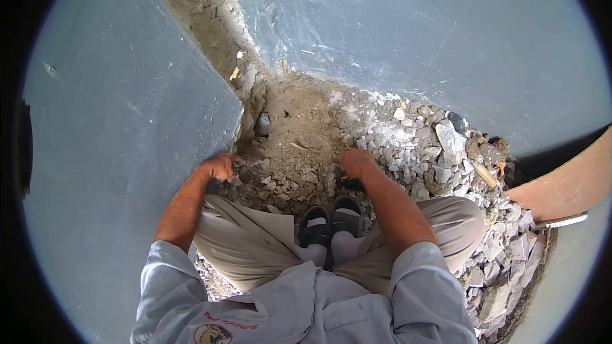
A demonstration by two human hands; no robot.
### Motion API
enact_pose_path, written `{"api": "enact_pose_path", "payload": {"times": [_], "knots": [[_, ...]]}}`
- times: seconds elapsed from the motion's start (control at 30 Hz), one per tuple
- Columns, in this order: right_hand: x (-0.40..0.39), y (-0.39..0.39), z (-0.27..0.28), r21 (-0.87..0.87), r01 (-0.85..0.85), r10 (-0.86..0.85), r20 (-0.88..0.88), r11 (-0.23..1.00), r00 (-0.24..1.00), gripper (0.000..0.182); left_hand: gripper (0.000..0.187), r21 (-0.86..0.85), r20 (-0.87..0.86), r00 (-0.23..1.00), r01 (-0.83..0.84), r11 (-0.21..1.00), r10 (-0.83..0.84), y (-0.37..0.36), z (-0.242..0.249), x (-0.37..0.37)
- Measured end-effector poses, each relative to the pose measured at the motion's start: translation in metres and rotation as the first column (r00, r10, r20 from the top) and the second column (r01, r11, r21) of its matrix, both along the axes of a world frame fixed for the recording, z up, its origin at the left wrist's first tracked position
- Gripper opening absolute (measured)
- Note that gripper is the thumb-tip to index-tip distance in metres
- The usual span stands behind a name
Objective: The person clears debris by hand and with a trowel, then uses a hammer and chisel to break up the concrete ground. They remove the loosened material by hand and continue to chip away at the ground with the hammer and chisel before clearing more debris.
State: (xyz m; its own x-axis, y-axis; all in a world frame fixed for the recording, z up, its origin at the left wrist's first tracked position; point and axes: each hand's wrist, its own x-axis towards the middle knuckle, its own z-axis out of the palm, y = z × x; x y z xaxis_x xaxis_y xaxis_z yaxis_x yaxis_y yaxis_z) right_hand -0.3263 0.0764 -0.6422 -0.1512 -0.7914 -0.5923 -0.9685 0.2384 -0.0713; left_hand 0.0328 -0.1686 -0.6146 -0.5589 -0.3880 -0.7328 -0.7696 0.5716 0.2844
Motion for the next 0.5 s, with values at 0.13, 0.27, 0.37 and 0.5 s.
{"api": "enact_pose_path", "payload": {"times": [0.13, 0.27, 0.37, 0.5], "knots": [[-0.01, -0.018, 0.027, -0.105, 0.134, -0.127, 0.071, 0.985, 0.989, 0.029, 0.06, 0.03, 0.019, 0.999, -0.037, 0.999, 0.036, -0.002, -0.002, -0.001], [-0.036, -0.052, 0.098, -0.225, 0.2, -0.147, 0.232, 0.954, 0.962, 0.029, 0.057, 0.033, -0.007, 1.0, 0.0, 0.999, 0.001, -0.003, -0.01, 0.002], [-0.054, -0.044, 0.165, -0.328, 0.151, -0.093, 0.187, 0.933, 0.978, 0.039, 0.055, 0.043, -0.029, 1.0, 0.003, 0.999, -0.002, -0.001, -0.011, 0.001], [-0.05, -0.007, 0.238, -0.201, 0.07, -0.041, 0.143, 0.977, 0.989, 0.045, 0.053, 0.035, -0.065, 0.997, 0.051, 0.998, -0.049, 0.003, -0.012, -0.003]]}}
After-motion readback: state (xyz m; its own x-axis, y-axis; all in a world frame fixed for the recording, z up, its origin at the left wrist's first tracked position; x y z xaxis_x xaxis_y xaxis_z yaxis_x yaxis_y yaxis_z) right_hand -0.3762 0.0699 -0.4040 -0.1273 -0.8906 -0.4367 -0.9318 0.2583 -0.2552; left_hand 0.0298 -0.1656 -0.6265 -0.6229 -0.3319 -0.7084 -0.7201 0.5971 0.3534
